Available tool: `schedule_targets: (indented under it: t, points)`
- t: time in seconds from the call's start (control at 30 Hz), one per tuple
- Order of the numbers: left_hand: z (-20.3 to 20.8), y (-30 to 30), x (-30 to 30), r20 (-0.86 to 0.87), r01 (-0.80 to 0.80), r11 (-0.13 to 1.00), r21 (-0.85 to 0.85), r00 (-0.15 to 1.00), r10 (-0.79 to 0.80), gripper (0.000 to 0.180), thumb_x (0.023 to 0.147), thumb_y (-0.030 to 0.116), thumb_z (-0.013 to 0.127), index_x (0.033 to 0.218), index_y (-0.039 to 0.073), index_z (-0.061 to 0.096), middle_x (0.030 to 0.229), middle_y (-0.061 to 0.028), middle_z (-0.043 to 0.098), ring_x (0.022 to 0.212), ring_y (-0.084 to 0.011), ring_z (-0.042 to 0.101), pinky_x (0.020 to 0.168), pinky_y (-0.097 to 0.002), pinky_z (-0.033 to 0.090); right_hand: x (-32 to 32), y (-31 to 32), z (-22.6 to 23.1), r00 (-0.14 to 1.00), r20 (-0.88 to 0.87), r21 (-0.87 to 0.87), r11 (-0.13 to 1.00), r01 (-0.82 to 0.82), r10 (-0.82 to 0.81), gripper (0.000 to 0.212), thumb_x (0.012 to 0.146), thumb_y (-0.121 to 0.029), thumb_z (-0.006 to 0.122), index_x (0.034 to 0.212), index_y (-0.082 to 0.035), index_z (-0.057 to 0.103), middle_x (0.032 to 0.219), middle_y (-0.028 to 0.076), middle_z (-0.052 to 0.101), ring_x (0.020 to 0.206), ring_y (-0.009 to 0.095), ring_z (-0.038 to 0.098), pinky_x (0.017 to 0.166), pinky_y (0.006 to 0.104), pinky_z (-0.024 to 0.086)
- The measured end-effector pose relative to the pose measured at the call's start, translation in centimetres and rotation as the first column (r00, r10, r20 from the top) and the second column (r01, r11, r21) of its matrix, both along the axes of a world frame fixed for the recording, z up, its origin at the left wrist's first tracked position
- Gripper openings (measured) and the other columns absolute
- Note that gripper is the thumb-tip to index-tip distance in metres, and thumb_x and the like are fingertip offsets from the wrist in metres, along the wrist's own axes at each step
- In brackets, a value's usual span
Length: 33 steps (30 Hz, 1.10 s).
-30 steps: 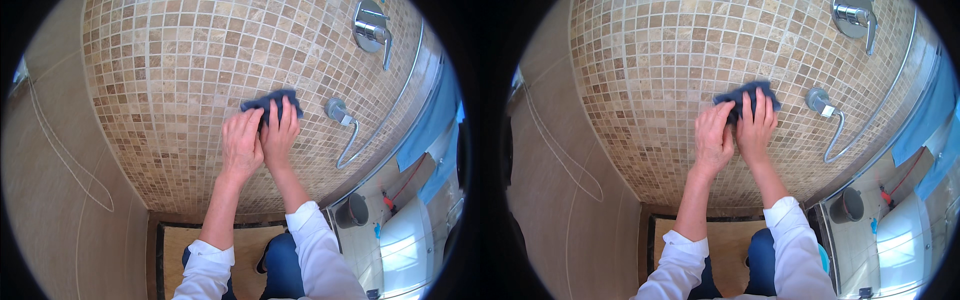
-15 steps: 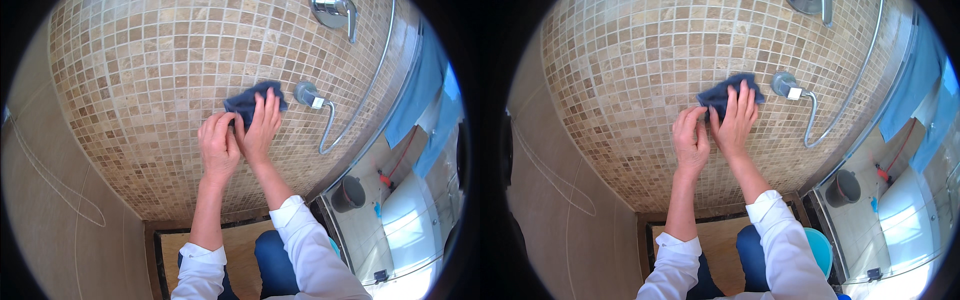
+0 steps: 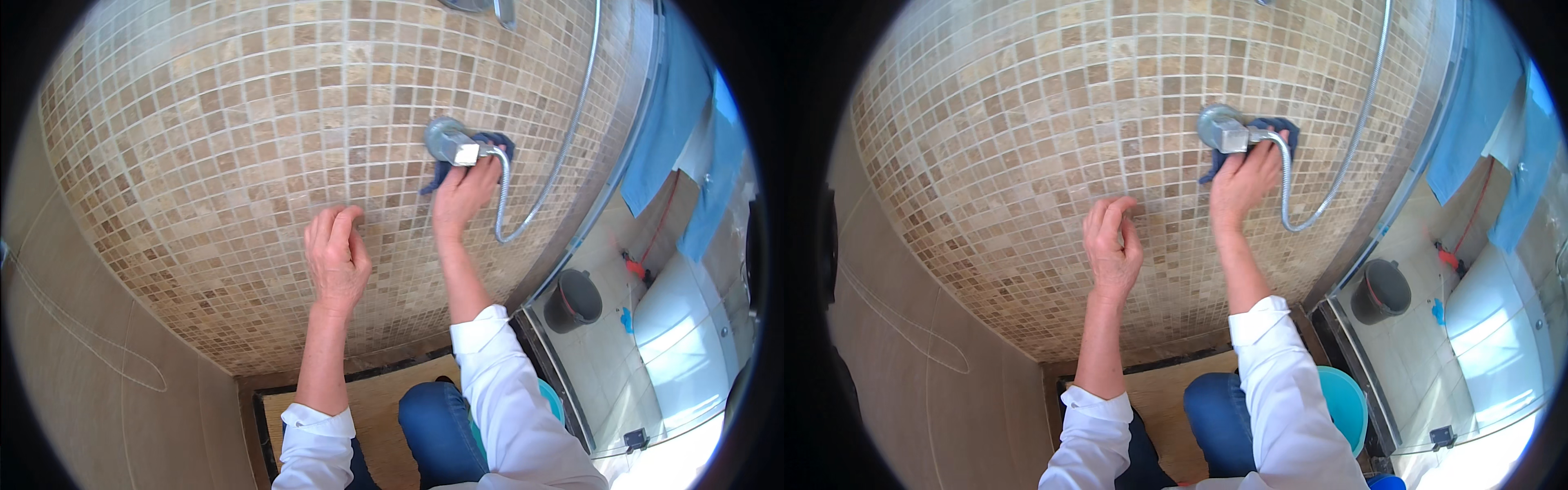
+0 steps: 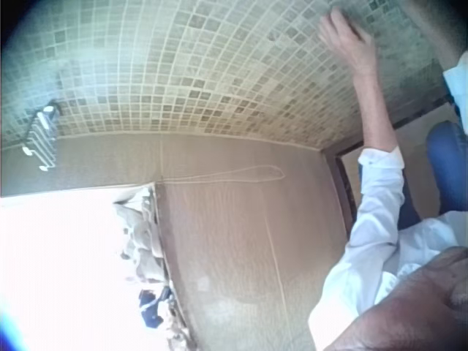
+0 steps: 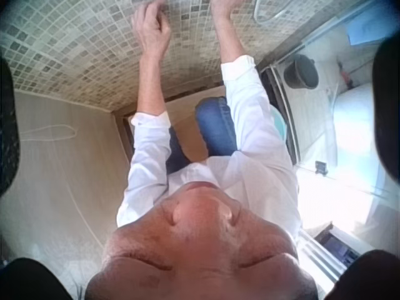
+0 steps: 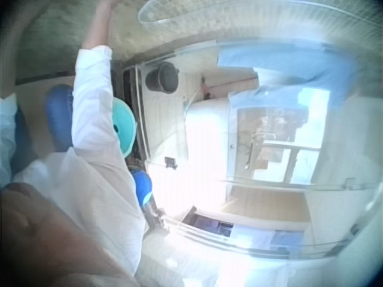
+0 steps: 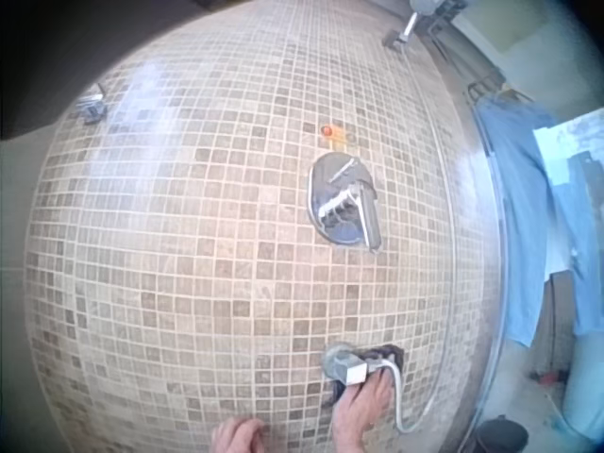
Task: The person wipes the tiled shower walls with a dark cloth, moving methodically across the surface and around the showerhead. The person repeatedly wipes the same areas, occasionally adjusting the cloth, while standing on a small stool.
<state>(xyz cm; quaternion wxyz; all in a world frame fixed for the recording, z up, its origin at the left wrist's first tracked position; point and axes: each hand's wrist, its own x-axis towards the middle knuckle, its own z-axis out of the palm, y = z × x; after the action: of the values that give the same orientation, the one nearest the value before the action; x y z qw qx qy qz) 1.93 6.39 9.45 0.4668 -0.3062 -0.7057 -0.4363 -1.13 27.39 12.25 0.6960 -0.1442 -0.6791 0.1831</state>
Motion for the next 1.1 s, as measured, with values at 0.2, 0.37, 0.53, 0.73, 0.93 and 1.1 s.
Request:
schedule_targets:
  t: [0.2, 0.37, 0.53, 0.73, 0.93, 1.1]
  points:
    - [0.4, 5.0, 0.8, -0.15, 0.055, 0.977, -0.207, 0.985, -0.087, 0.039, 0.073, -0.008, 0.064, 0.109, 0.004, 0.067, 0.109, -0.0138, 0.064, 0.106, -0.034, 0.062, 0.095, -0.046, 0.048, 2.0, -2.2, -7.9, 0.97, 0.202, 0.065, 0.987, -0.149, 0.133, 0.063, 0.099, -0.017, 0.053, 0.157, 0.0, 0.035, 0.166, 0.028, 0.025, 0.152, 0.051, 0.024, 0.122, 0.0589, 0.019]
    - [1.6, 7.1, 0.5, -0.231, 0.1, 0.88, -0.464, 0.946, -0.229, 0.039, 0.076, -0.008, 0.065, 0.114, 0.0, 0.066, 0.12, -0.0169, 0.064, 0.119, -0.0371, 0.061, 0.105, -0.049, 0.048, 0.6, 3.6, -6.7, 0.995, -0.076, -0.243, 0.967, -0.074, 0.058, 0.06, 0.105, -0.021, 0.047, 0.157, 0.006, 0.031, 0.165, 0.031, 0.023, 0.152, 0.049, 0.024, 0.122, 0.0588, 0.019]
    - [4.7, 12.3, -2.0, -0.408, 0.008, 0.76, -0.65, 0.84, -0.358, 0.045, 0.083, 0.006, 0.066, 0.127, 0.0, 0.063, 0.137, -0.0174, 0.061, 0.135, -0.0358, 0.055, 0.116, -0.0495, 0.043, 0.5, 1.7, -10.1, 1.0, -0.004, -0.245, 0.969, -0.023, 0.023, 0.062, 0.105, -0.022, 0.048, 0.158, 0.005, 0.03, 0.166, 0.032, 0.021, 0.153, 0.05, 0.021, 0.122, 0.0585, 0.019]
    - [4.2, 13.5, -5.6, -0.606, -0.38, 0.559, -0.737, 0.738, -0.296, 0.058, 0.088, 0.017, 0.064, 0.144, 0.007, 0.055, 0.16, -0.0101, 0.043, 0.151, -0.0306, 0.038, 0.126, -0.0462, 0.029, 0.3, 4.8, -14.4, 1.0, -0.013, -0.344, 0.939, 0.012, -0.018, 0.061, 0.107, -0.024, 0.042, 0.156, 0.009, 0.029, 0.163, 0.034, 0.024, 0.149, 0.054, 0.026, 0.121, 0.0583, 0.023]
    - [3.2, 14.9, -5.3, -0.603, -0.438, 0.513, -0.738, 0.769, -0.212, 0.058, 0.097, 0.031, 0.063, 0.152, 0.016, 0.05, 0.162, -0.0066, 0.039, 0.154, -0.0293, 0.032, 0.127, -0.0465, 0.024, 1.2, 5.8, -16.0, 1.0, 0.013, -0.423, 0.906, 0.01, -0.005, 0.066, 0.107, -0.029, 0.044, 0.154, 0.013, 0.026, 0.16, 0.039, 0.024, 0.147, 0.057, 0.027, 0.121, 0.0563, 0.024]
    - [3.1, 13.2, -5.8, -0.568, -0.413, 0.5, -0.761, 0.796, -0.208, 0.058, 0.097, 0.031, 0.063, 0.153, 0.017, 0.05, 0.164, -0.0058, 0.038, 0.154, -0.0291, 0.031, 0.128, -0.0469, 0.023, 2.0, 1.8, -14.5, 0.983, 0.061, -0.328, 0.934, -0.142, 0.171, 0.072, 0.104, -0.031, 0.05, 0.158, 0.01, 0.022, 0.164, 0.035, 0.017, 0.151, 0.053, 0.022, 0.12, 0.0621, 0.021]
